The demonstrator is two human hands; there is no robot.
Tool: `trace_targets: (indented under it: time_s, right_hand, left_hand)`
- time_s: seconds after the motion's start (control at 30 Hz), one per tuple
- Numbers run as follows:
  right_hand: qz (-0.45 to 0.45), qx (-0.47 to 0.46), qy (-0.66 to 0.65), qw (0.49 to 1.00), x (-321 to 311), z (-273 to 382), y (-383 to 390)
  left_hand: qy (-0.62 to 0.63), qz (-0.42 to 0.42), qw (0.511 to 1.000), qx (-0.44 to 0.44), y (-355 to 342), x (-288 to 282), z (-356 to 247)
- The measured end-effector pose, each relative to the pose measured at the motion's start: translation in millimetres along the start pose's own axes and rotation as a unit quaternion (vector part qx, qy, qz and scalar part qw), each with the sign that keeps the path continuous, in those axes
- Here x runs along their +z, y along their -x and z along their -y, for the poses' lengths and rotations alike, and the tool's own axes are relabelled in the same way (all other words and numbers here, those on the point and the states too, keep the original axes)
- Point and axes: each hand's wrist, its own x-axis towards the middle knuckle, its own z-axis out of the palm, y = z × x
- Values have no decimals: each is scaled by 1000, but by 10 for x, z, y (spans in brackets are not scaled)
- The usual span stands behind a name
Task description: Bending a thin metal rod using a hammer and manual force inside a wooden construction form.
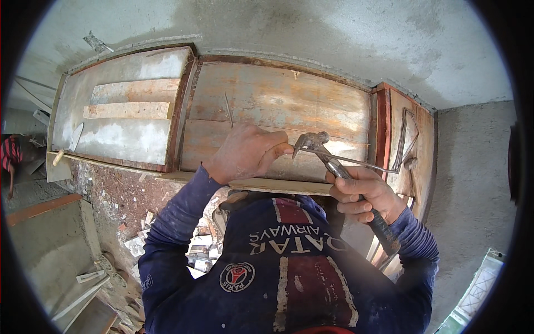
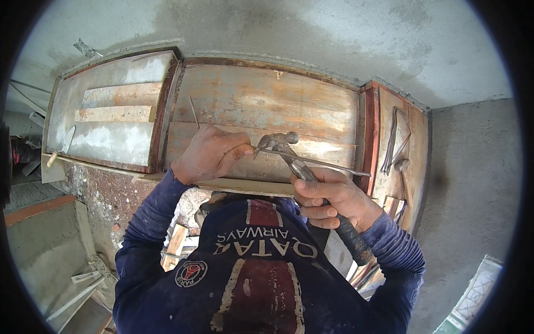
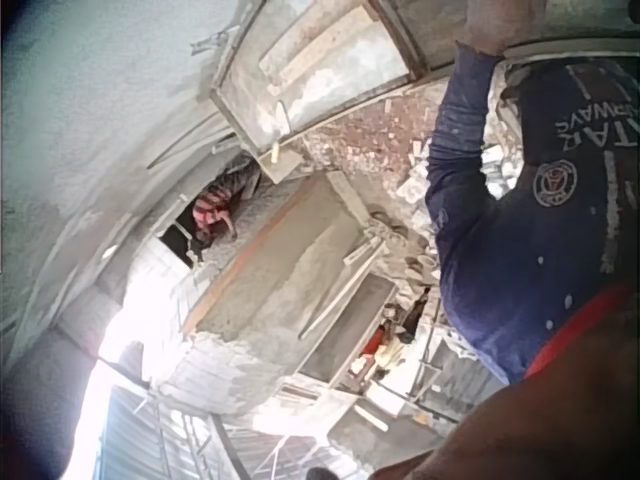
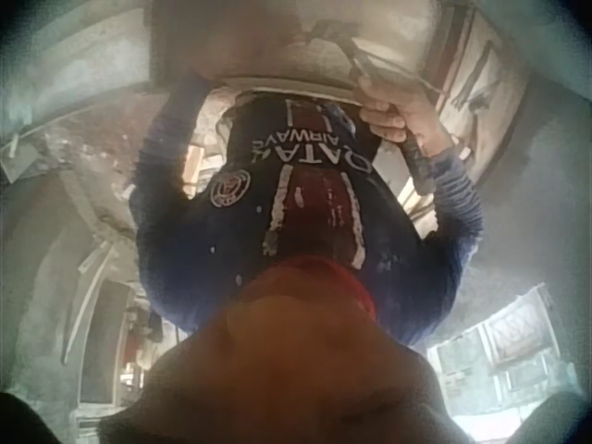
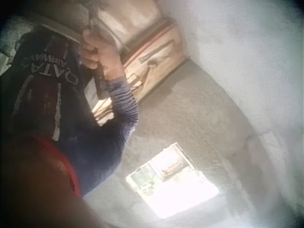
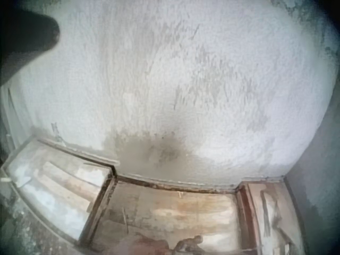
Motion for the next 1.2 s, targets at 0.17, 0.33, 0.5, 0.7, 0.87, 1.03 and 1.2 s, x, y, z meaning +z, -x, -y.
trace_targets:
  time_s: [0.17,0.33,0.5,0.7,0.87,1.03,1.2]
  right_hand:
    - [18,7,-30,999,-62,-87,-29]
    - [95,35,-196,975,-116,-193,-128]
    - [100,3,-194,976,-122,-258,-130]
    - [123,11,-215,969,-136,-310,-80]
    - [136,0,-219,966,-145,-348,-89]
    - [153,-20,-219,963,-139,-356,-106]
    - [189,-22,-217,957,-260,-392,-212]
  left_hand:
    - [24,3,999,-21,87,18,-27]
    - [59,-11,998,-19,118,13,2]
    - [74,-11,996,-40,155,15,-46]
    - [140,-18,989,-49,175,75,-58]
    - [157,-7,986,-49,176,24,-136]
    - [186,-21,981,-54,212,69,-148]
    - [156,-15,987,-46,172,3,-140]
